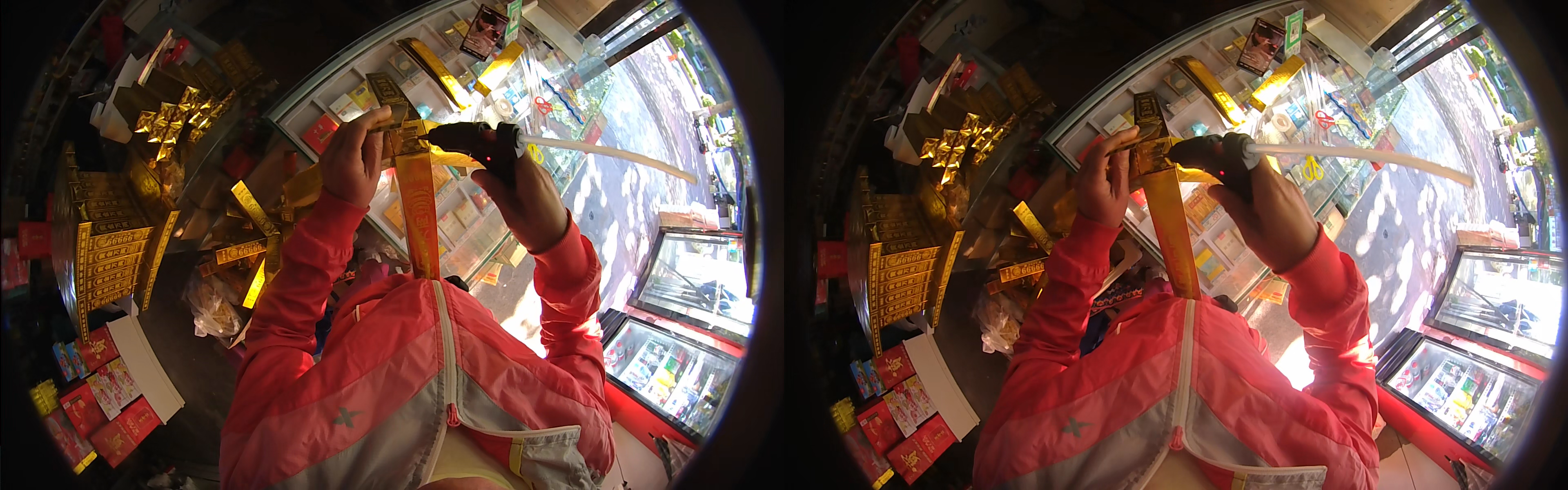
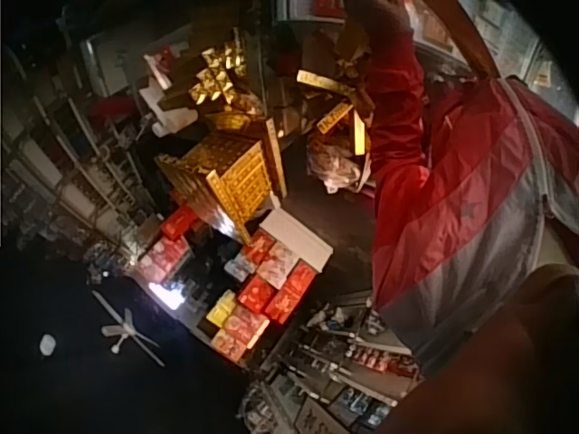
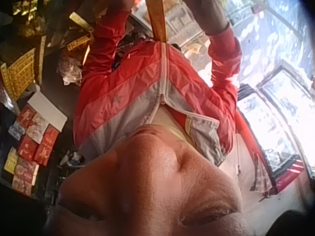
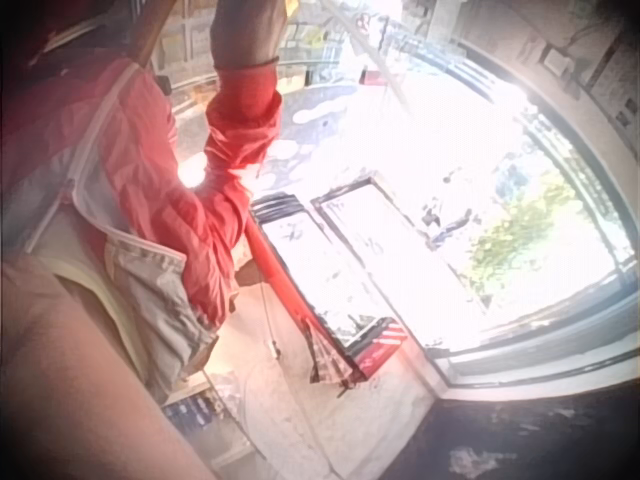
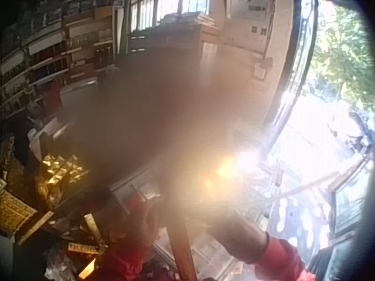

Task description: The person assembles a decorative paper gold bar by folding and gluing its edges. They use scissors to trim a small piece of paper and a hot glue gun to secure the joints, then press the glued edges to set. The finished bar is held up for inspection.

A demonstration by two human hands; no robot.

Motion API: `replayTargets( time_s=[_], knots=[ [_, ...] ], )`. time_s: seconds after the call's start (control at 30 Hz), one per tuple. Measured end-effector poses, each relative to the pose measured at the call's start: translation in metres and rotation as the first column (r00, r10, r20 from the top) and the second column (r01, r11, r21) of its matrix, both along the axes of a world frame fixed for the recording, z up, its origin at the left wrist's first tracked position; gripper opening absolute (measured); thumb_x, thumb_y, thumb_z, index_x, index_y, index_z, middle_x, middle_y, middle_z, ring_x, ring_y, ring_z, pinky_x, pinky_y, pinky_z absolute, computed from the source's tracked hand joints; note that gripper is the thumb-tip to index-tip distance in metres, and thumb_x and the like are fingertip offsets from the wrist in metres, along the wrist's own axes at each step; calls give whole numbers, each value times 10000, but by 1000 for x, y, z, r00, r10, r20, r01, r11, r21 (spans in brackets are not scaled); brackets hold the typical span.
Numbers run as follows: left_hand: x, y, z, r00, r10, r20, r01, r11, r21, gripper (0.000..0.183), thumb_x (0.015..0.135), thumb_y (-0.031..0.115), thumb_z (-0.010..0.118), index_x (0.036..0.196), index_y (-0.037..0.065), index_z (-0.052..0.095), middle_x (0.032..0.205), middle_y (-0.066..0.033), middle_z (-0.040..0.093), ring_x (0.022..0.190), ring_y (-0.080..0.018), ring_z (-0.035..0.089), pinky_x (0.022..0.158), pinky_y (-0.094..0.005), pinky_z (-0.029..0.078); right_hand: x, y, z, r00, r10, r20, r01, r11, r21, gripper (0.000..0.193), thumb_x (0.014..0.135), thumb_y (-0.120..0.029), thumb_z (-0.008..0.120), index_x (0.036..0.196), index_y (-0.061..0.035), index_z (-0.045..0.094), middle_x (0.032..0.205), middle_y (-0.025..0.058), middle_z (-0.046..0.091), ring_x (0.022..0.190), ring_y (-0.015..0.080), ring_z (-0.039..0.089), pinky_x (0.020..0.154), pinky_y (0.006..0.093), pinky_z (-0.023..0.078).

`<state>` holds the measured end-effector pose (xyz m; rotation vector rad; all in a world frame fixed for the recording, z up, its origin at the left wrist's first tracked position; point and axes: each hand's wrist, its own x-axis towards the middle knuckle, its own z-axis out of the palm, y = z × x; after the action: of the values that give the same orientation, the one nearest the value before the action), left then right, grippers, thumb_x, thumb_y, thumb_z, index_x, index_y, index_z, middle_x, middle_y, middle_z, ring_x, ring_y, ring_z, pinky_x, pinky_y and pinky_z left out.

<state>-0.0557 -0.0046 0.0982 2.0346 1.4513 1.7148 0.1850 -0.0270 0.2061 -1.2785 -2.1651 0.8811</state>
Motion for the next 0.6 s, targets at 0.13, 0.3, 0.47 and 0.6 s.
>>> replayTargets(
  time_s=[0.13,0.3,0.47,0.6],
  knots=[
    [1,0,0,1000,-6,-2,6,1000,-5,197,943,65,578,1132,61,634,1072,-80,700,960,-265,672,828,-355,534,-2,-7,2,997,32,65,-29,999,-42,480,930,-100,648,1356,3,453,1103,162,665,978,270,662,855,364,498],
    [0,-1,0,1000,-7,0,7,1000,-19,199,945,68,576,1135,59,636,1068,-79,701,967,-262,671,837,-353,532,-4,-8,-1,998,18,53,-19,999,30,498,925,-108,655,1367,-5,449,1010,132,669,830,231,643,781,353,505],
    [1,0,-1,1000,-9,-2,9,1000,-16,202,947,74,575,1138,60,638,1068,-80,702,969,-262,671,838,-352,532,3,-11,0,1000,-9,3,9,1000,11,502,922,-101,656,1368,-8,447,982,125,670,755,204,623,749,344,508],
    [1,0,-1,1000,-10,3,10,1000,-19,198,951,80,572,1137,59,638,1073,-81,701,973,-262,669,839,-353,532,4,-14,-1,1000,14,9,-14,999,36,515,913,-101,668,1369,-10,445,1029,143,674,830,255,655,779,357,508]
  ],
)
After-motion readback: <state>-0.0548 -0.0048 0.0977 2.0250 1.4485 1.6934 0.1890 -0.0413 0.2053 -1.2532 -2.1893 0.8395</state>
